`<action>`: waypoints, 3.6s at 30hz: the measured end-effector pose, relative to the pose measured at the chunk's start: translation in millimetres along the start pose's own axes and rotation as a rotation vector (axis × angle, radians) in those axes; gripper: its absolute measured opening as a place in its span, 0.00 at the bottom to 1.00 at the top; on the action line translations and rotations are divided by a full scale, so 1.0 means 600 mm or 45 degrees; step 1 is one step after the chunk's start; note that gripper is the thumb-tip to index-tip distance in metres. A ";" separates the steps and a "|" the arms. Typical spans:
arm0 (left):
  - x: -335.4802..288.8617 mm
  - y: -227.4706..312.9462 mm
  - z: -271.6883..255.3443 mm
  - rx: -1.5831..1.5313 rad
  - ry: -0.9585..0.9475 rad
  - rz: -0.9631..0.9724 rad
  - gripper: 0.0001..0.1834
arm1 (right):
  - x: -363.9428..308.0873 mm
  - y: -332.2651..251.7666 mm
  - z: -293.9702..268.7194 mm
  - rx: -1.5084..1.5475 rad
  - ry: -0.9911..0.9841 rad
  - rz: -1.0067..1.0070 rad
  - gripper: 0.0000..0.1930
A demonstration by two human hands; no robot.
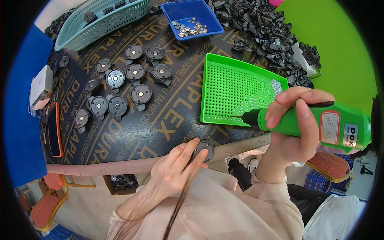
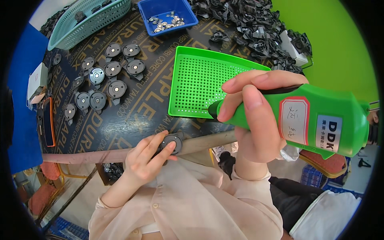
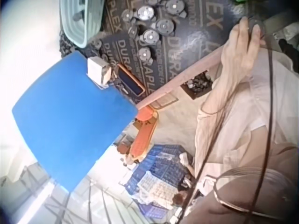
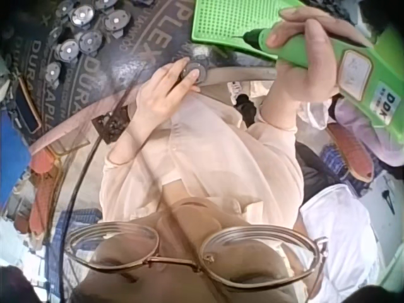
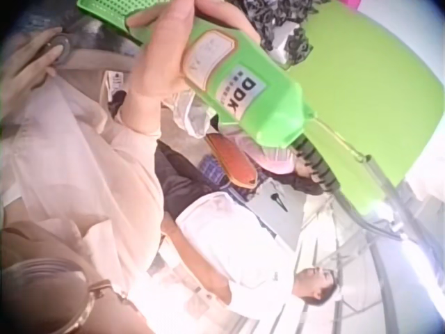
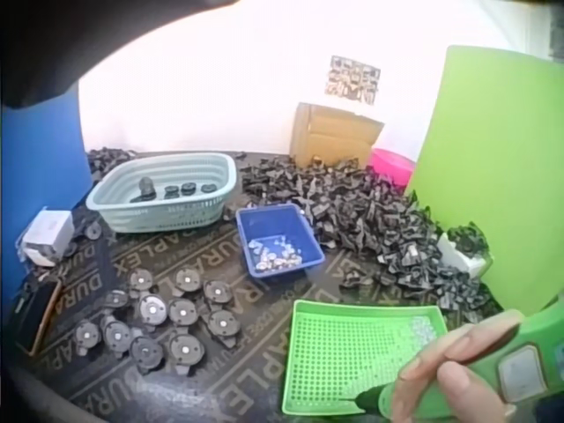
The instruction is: The person is assembling small circular components by inserting magnets and fastening them with an electric screwdriver.
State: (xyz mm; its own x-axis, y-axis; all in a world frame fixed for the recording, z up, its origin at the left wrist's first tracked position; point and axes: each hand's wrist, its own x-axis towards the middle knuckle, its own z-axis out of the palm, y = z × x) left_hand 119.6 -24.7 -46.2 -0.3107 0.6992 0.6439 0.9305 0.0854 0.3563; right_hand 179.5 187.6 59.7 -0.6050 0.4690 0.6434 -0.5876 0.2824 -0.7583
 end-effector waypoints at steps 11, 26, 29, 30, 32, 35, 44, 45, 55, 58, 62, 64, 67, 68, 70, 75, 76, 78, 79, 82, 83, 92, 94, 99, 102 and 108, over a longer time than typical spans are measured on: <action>-0.001 0.002 0.001 -0.003 0.005 -0.037 0.24 | -0.003 -0.004 0.006 -0.012 0.031 0.032 0.09; -0.008 -0.007 0.004 0.012 0.015 0.012 0.19 | -0.010 -0.064 0.002 0.093 -0.101 -0.105 0.10; -0.004 0.003 -0.001 -0.048 -0.009 -0.083 0.25 | -0.023 -0.086 -0.001 0.259 -0.432 -0.058 0.13; -0.004 0.004 -0.002 -0.043 -0.010 -0.086 0.25 | -0.035 -0.089 0.007 0.267 -0.433 -0.018 0.13; -0.003 0.003 -0.003 -0.055 -0.013 -0.083 0.25 | -0.051 -0.079 0.029 0.282 -0.431 0.036 0.13; -0.004 0.004 -0.003 -0.057 -0.028 -0.085 0.25 | -0.059 -0.079 0.024 0.174 -0.495 0.141 0.12; -0.002 -0.004 -0.002 0.053 -0.031 0.058 0.15 | -0.055 -0.070 0.031 0.137 -0.647 0.114 0.14; -0.003 -0.003 -0.004 0.061 -0.031 0.056 0.15 | -0.048 -0.067 0.033 0.151 -0.680 0.120 0.15; -0.006 -0.001 0.001 0.079 -0.006 0.049 0.14 | -0.036 -0.080 0.024 0.191 -0.551 0.053 0.14; -0.003 -0.002 0.001 0.075 -0.001 0.049 0.13 | -0.040 -0.069 0.045 0.168 -0.542 0.135 0.13; 0.002 -0.001 -0.005 0.077 -0.021 0.049 0.13 | -0.040 -0.057 0.049 0.205 -0.586 0.179 0.11; -0.001 -0.001 -0.009 0.101 -0.024 0.034 0.13 | -0.043 -0.047 0.057 0.250 -0.590 0.164 0.12; -0.004 -0.004 -0.006 0.084 -0.023 0.032 0.13 | -0.046 -0.042 0.068 0.333 -0.521 0.146 0.12; -0.002 -0.003 -0.006 0.074 -0.026 0.038 0.13 | -0.046 -0.046 0.066 0.319 -0.517 0.162 0.12; 0.005 -0.002 -0.007 0.054 -0.032 0.051 0.13 | -0.043 -0.055 0.061 0.299 -0.510 0.177 0.12; 0.002 -0.001 -0.007 0.062 -0.042 0.052 0.13 | -0.035 -0.053 0.061 0.191 -0.616 0.169 0.13; 0.003 0.000 -0.008 0.081 -0.052 0.056 0.13 | -0.033 -0.051 0.062 0.187 -0.615 0.169 0.13; 0.002 0.001 -0.008 0.104 -0.065 0.056 0.13 | -0.030 -0.045 0.063 0.199 -0.652 0.092 0.13; 0.002 0.000 -0.008 0.089 -0.061 0.053 0.13 | -0.030 -0.049 0.062 0.200 -0.652 0.092 0.13; -0.002 -0.002 -0.006 0.062 -0.050 0.035 0.14 | -0.032 -0.065 0.052 0.131 -0.593 0.112 0.13; -0.003 -0.001 -0.003 0.045 -0.041 0.024 0.14 | -0.034 -0.069 0.042 0.210 -0.532 0.061 0.13; -0.006 -0.002 0.005 0.041 0.020 0.013 0.22 | -0.061 -0.071 0.034 0.122 -0.478 0.159 0.10; -0.005 -0.002 0.005 0.040 0.018 0.012 0.22 | -0.061 -0.069 0.036 0.141 -0.516 0.152 0.10; -0.009 -0.002 -0.001 0.069 0.029 -0.011 0.22 | -0.056 -0.060 0.037 0.214 -0.626 0.107 0.12; -0.019 0.004 -0.015 -0.007 0.040 -0.116 0.21 | -0.056 -0.067 0.031 0.371 -0.427 -0.005 0.12; -0.116 0.030 -0.274 -0.001 -0.146 -0.871 0.25 | -0.041 -0.079 -0.043 0.294 -0.174 -0.195 0.13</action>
State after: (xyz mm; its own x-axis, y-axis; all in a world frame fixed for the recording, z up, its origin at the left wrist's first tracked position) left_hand 126.0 -188.5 26.3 -0.8051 0.5589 0.1988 0.5325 0.5333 0.6573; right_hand 235.9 184.3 77.0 -0.5575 0.3144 0.7683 -0.7745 0.1361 -0.6177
